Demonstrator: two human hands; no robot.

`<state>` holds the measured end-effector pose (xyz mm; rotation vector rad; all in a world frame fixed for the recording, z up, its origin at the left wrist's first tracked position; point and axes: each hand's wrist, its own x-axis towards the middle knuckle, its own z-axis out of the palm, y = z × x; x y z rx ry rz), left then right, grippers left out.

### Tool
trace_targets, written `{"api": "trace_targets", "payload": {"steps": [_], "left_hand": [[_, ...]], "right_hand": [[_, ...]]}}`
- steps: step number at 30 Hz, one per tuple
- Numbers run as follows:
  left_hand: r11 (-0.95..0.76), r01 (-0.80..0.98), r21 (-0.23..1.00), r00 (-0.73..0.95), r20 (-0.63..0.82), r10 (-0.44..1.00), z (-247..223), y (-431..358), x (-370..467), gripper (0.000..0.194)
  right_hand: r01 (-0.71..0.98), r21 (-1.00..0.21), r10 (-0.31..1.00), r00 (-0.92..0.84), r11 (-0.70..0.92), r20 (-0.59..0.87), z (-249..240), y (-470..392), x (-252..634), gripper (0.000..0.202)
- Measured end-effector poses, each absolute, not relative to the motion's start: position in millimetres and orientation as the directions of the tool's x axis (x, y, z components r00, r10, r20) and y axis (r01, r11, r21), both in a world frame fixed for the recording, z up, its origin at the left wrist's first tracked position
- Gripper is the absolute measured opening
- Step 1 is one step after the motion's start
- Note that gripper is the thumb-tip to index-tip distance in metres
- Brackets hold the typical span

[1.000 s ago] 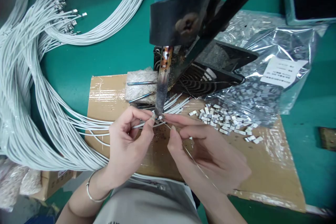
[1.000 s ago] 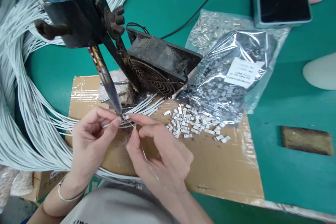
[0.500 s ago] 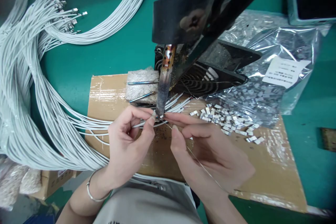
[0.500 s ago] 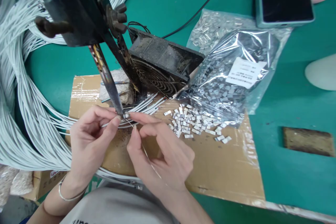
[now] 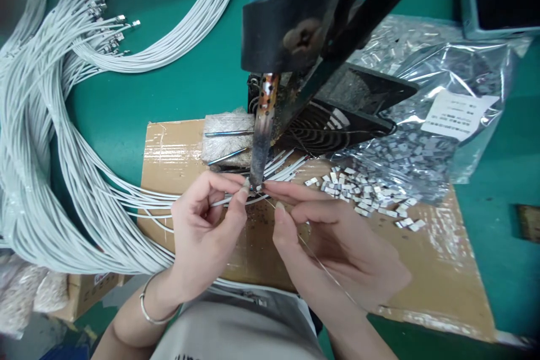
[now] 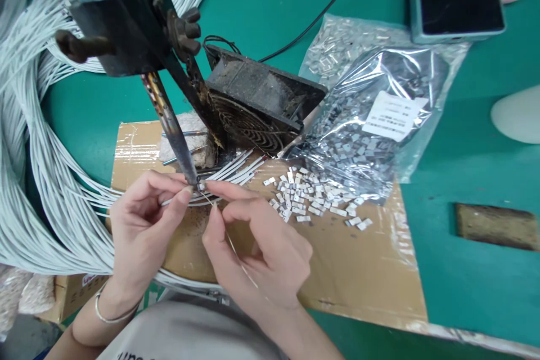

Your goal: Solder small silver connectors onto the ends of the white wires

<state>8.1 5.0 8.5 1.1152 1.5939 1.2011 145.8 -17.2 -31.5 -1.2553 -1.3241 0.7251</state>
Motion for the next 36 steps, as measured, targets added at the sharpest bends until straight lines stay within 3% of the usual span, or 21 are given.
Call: {"api": "trace_targets", "payload": {"steps": [14, 22, 36], "left_hand": [[0.141, 0.170, 0.975, -0.252, -0.095, 0.963, 6.7, 3.3, 7.9, 0.014], [0.131, 0.176, 0.976, -0.254, -0.084, 0.963, 4.3, 4.2, 7.3, 0.014], [0.045, 0.210, 0.977, -0.249, 0.008, 0.969, 2.5, 2.7, 6.2, 0.016]], "right_hand": [[0.296, -0.921, 0.935, 0.168, 0.255, 0.313, -30.3, -18.4, 146.5, 0.023], [0.229, -0.946, 0.943, 0.188, 0.229, 0.274, -31.0, -20.2, 145.8, 0.024], [0.246, -0.892, 0.886, 0.181, 0.379, 0.427, -33.1, -15.9, 143.3, 0.029]]}}
